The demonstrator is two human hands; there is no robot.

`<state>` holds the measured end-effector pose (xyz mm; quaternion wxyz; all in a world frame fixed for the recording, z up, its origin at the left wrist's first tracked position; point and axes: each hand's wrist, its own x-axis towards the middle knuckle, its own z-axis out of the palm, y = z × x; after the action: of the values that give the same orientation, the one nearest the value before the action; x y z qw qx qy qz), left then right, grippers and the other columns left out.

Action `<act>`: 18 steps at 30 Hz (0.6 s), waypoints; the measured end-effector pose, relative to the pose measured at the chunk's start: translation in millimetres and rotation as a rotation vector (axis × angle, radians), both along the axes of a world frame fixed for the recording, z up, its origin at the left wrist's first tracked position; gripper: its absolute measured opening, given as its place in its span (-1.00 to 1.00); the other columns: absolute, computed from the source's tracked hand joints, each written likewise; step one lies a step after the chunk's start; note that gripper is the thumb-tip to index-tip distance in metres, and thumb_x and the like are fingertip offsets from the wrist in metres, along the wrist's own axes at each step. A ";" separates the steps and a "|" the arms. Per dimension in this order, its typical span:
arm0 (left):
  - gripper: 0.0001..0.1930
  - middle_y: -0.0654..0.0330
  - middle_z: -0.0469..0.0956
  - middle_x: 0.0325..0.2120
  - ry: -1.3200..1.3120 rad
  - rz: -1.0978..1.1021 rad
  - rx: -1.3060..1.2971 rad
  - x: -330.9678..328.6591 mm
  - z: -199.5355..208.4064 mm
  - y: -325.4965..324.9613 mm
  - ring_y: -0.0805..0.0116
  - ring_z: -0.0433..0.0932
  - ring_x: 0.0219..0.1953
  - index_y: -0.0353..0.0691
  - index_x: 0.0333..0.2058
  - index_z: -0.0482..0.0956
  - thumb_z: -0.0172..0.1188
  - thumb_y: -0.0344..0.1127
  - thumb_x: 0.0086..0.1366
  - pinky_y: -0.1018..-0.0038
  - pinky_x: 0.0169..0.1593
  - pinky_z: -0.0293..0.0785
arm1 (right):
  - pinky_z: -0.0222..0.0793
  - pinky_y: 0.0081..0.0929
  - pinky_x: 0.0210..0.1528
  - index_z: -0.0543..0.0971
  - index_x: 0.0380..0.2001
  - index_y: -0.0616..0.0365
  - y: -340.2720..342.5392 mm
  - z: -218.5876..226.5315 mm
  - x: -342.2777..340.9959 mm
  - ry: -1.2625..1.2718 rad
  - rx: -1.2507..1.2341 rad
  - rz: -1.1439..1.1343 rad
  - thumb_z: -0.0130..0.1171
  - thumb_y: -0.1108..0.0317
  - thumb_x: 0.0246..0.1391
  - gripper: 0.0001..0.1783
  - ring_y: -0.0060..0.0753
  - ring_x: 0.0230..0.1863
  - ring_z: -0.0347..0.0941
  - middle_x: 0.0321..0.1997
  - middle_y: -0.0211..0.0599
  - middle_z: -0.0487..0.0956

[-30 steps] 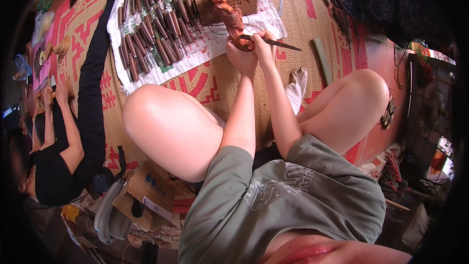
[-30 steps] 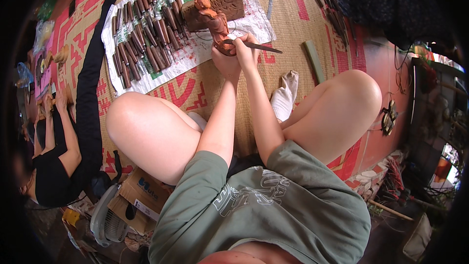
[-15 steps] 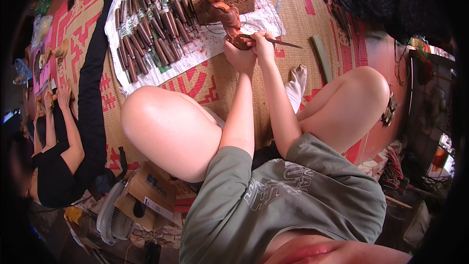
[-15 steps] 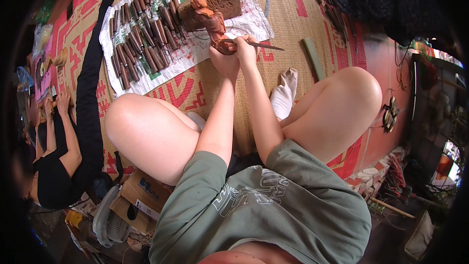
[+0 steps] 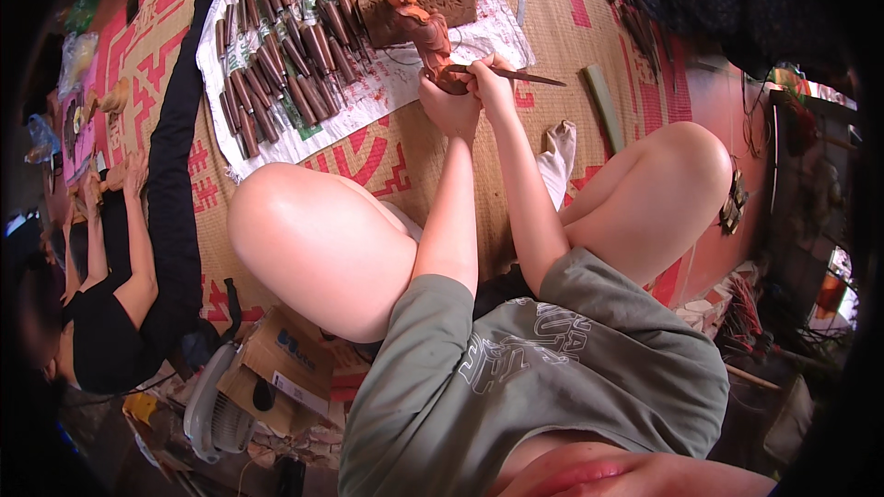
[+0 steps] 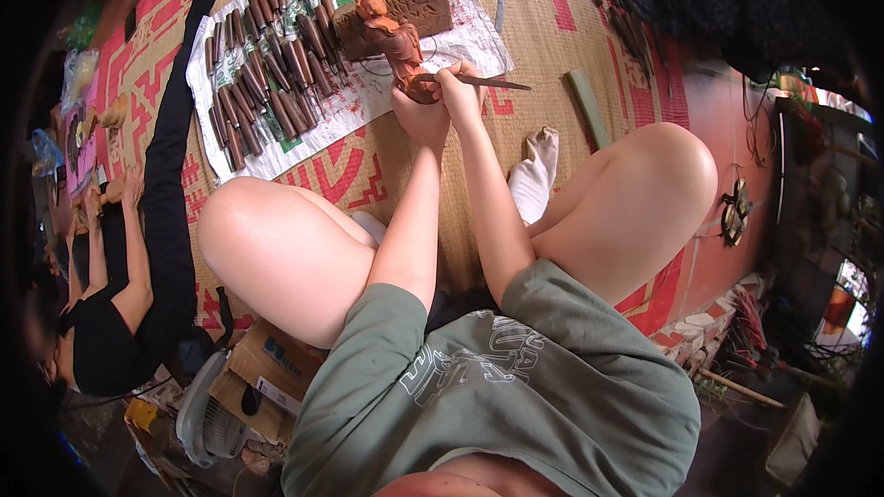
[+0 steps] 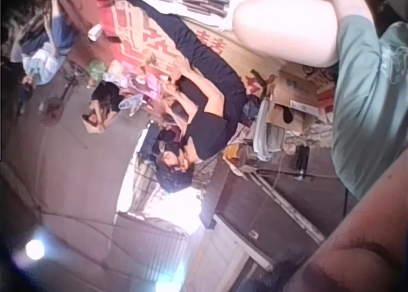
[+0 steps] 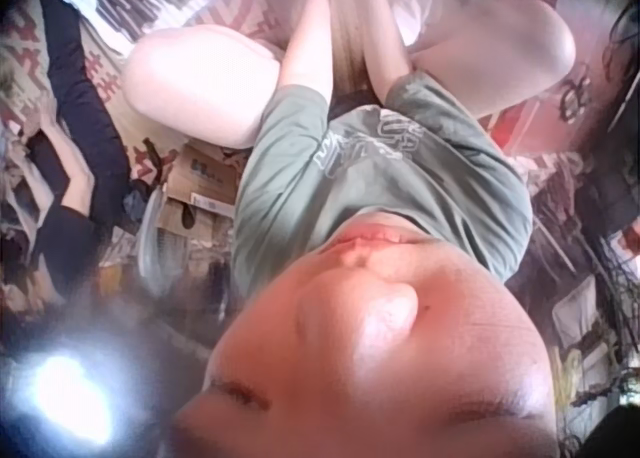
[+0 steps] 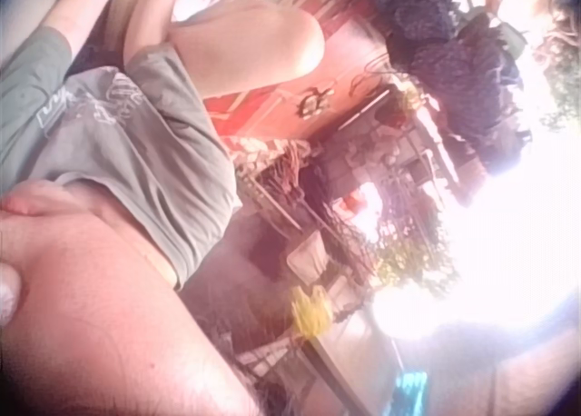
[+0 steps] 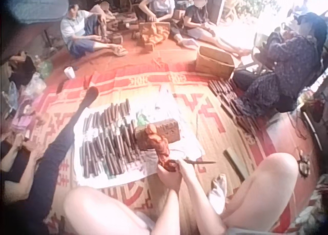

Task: The person sits on a mat and carves a small wooden figurine using a carving knife. They hold the figurine in one hand and carefully shape it with the tool, while other finished wooden items are arranged nearby.

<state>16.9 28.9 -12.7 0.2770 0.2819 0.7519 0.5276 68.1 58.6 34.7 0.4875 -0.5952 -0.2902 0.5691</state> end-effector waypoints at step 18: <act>-0.25 -0.14 0.40 -0.20 0.093 -0.016 0.065 -1.4 -3.6 -2.4 -0.15 0.40 -0.11 -0.38 0.00 0.26 0.32 -0.12 -0.15 0.11 -0.07 0.33 | 0.28 -0.63 -0.58 0.37 -0.70 0.22 -16.0 -4.9 -1.9 -0.059 0.186 0.003 0.07 0.52 -0.16 -0.86 -0.63 -0.66 0.37 -0.70 -0.33 0.48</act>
<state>15.5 26.4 -16.3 0.2366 0.3208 0.7443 0.5359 66.2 42.6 29.8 0.5310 -0.5634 -0.3570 0.5226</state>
